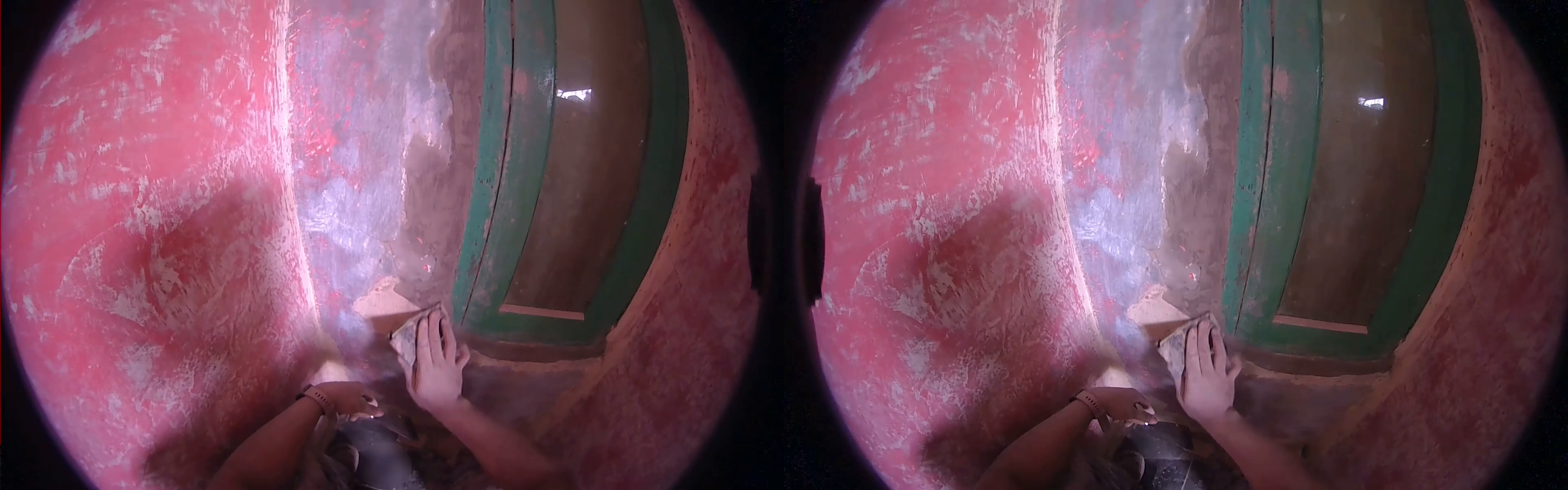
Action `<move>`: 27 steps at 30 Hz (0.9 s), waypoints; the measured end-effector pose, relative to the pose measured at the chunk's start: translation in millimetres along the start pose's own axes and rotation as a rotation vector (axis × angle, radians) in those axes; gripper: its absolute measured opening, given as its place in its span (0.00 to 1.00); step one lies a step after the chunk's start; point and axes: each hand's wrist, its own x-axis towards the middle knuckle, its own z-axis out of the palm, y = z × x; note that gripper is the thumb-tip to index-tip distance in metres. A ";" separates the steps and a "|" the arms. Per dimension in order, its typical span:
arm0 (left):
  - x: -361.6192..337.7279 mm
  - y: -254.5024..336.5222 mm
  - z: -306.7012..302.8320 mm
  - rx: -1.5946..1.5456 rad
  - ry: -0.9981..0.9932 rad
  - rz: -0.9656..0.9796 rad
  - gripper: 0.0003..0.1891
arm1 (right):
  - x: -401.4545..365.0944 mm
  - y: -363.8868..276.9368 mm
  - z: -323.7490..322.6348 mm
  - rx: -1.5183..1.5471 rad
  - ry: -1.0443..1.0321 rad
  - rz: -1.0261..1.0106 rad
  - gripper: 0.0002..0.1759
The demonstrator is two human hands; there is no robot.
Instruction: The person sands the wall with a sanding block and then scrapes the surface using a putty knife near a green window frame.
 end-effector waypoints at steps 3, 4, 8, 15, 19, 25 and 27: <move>-2.5 -6.8 1.1 -0.015 0.066 0.066 0.37 | 4.1 -5.5 -2.1 0.056 -0.021 0.051 0.51; -3.8 -4.6 -1.3 -0.017 0.058 0.053 0.38 | 8.4 -5.6 -3.9 0.082 -0.015 0.071 0.51; -13.2 9.7 -1.1 -0.010 0.016 -0.017 0.41 | 19.3 1.2 -10.4 0.102 0.072 0.067 0.53; -4.1 -14.9 3.8 -0.025 0.103 0.081 0.40 | 2.6 0.2 -1.2 0.229 0.057 0.145 0.52; -5.5 6.2 3.1 0.013 -0.031 -0.011 0.39 | 13.6 1.4 -11.5 0.211 0.018 0.144 0.54; -8.0 11.0 -0.9 -0.009 0.019 0.016 0.32 | -10.0 8.0 -8.8 0.253 -0.025 0.148 0.53; -7.5 8.2 2.5 -0.023 0.073 0.023 0.31 | -1.0 2.6 -8.1 0.242 0.015 0.172 0.53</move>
